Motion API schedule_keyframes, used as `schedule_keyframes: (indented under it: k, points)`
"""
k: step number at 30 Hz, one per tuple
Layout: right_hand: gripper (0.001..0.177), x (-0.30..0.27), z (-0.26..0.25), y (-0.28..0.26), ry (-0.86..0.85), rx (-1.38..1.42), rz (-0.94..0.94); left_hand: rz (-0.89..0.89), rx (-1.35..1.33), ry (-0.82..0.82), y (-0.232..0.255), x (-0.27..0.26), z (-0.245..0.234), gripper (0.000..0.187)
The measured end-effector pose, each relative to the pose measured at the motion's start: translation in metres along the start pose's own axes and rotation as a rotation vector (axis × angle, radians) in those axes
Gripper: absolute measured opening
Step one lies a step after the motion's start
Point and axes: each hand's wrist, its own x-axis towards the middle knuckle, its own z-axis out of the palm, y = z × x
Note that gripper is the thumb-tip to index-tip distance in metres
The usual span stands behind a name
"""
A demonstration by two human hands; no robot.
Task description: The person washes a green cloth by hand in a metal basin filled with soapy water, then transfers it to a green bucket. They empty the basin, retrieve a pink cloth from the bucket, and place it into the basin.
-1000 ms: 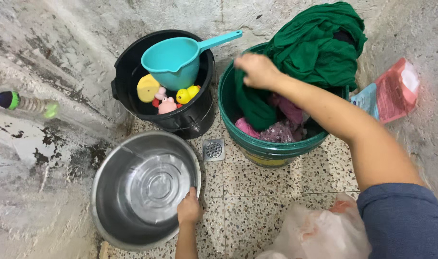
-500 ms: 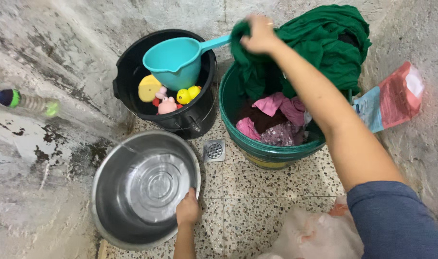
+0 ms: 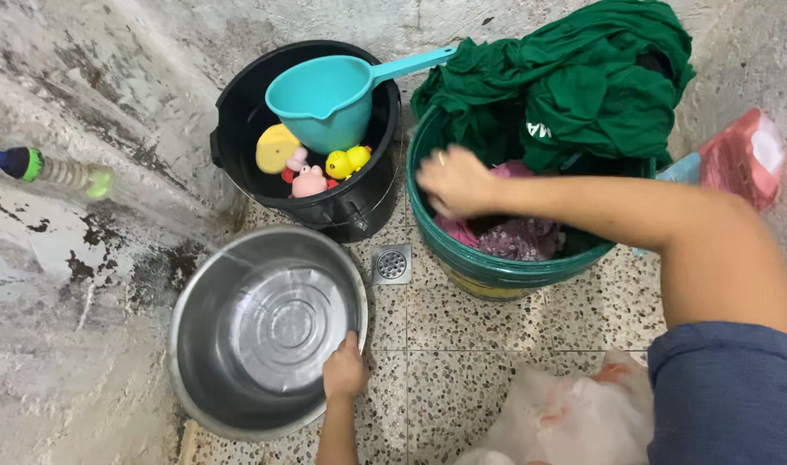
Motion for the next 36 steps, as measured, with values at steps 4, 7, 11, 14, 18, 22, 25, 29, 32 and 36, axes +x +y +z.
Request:
schedule_keyframes:
  k: [4, 7, 11, 14, 18, 22, 25, 29, 32, 36]
  points:
    - [0.102, -0.029, 0.025, -0.013, -0.481, -0.127, 0.040, 0.013, -0.027, 0.051, -0.001, 0.005, 0.003, 0.039]
    - [0.126, -0.019, 0.057, -0.013, -0.694, -0.195, 0.090, 0.026, -0.094, 0.101, -0.007, 0.003, 0.007, 0.035]
    - [0.112, -0.009, 0.123, 0.002, -0.715, -0.173, 0.133, 0.023, -0.141, 0.119, -0.009, 0.003, 0.011, 0.027]
    - [0.045, -0.008, 0.173, 0.030, -0.408, -0.130, 0.069, 0.023, -0.150, 0.109, -0.009, 0.011, 0.012, 0.032]
    - [0.018, -0.015, 0.207, 0.052, -0.346, -0.234, -0.077, 0.027, -0.141, 0.111, -0.016, 0.006, 0.022, 0.035]
    - [0.011, -0.027, 0.151, 0.075, -0.304, 0.059, 0.081, -0.007, -0.131, 0.039, -0.014, 0.014, 0.023, 0.044]
    - [0.011, -0.041, 0.070, 0.074, -0.142, 0.263, 0.072, 0.052, -0.114, 0.100, -0.013, 0.010, 0.017, 0.044]
    - [0.021, -0.053, -0.039, 0.049, 0.186, 0.523, 0.069, 0.009, -0.139, 0.033, -0.007, 0.005, 0.006, 0.050]
    - [0.023, -0.046, -0.111, 0.032, 0.329, 0.430, 0.016, 0.030, -0.140, 0.076, -0.004, 0.002, -0.001, 0.051]
    - [0.023, -0.017, -0.185, 0.018, 0.615, 0.379, -0.086, 0.024, -0.125, 0.046, -0.004, 0.000, -0.004, 0.052]
